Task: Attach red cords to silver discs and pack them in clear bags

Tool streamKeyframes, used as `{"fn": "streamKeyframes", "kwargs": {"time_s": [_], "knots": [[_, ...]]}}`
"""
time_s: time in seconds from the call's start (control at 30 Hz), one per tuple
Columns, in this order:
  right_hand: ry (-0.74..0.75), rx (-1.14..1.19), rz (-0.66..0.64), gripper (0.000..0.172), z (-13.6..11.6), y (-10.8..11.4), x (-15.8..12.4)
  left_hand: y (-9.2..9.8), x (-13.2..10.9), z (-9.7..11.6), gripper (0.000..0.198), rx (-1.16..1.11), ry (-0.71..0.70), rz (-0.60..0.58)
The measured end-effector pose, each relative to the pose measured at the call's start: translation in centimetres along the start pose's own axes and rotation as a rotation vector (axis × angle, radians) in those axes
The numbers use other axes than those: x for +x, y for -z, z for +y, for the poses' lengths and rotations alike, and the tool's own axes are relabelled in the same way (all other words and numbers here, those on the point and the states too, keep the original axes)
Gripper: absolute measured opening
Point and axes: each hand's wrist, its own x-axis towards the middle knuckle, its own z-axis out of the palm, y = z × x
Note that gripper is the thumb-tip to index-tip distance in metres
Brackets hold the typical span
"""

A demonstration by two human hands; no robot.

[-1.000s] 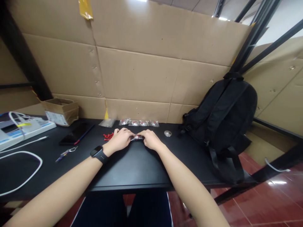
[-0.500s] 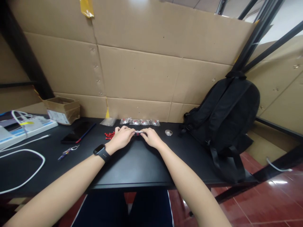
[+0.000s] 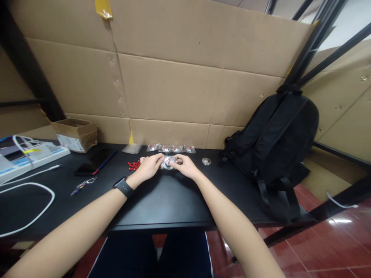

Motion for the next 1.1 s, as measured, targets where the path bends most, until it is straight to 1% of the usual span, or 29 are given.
{"fn": "streamKeyframes", "kwargs": {"time_s": [0.07,0.13,0.3,0.47,0.57,0.63,0.73,0.83,0.97,1.03,1.1], "knots": [[-0.018,0.044,-0.007,0.048,-0.3,-0.1,-0.2,0.1,-0.1,0.2,0.035,-0.032,0.003,-0.004],[-0.037,0.072,-0.005,0.051,-0.5,-0.2,-0.3,0.2,-0.1,0.3,0.035,-0.052,0.002,-0.005],[-0.094,0.083,0.033,0.053,-0.8,-0.2,-0.4,0.5,-0.1,0.5,0.03,-0.072,0.031,-0.021],[-0.098,0.092,0.051,0.052,-0.7,0.1,-0.4,0.8,-0.1,0.7,0.029,-0.104,0.049,-0.051],[-0.107,0.095,0.09,0.05,-0.4,0.5,-0.3,0.6,-0.2,0.7,0.032,-0.111,0.043,-0.072],[-0.113,0.088,0.131,0.05,-0.4,1.1,-0.2,0.5,-0.3,0.6,0.035,-0.108,0.037,-0.073],[-0.131,0.02,0.222,0.051,-0.2,3.1,-0.1,0.3,-0.3,0.5,0.036,-0.085,0.03,-0.052],[-0.153,-0.112,0.299,0.05,0.3,6.7,0.1,0.3,-0.4,0.3,0.033,-0.053,0.024,-0.028],[-0.33,-0.236,0.458,0.05,1.8,11.8,0.8,0.5,-0.5,0.4,0.031,-0.045,0.004,-0.02],[-0.413,-0.324,0.509,0.042,2.7,13.7,1.3,0.5,-0.7,0.5,0.031,-0.045,-0.015,-0.016],[-0.458,-0.371,0.512,0.034,3.4,14.7,1.8,0.5,-0.9,0.6,0.03,-0.043,-0.044,-0.019]]}}
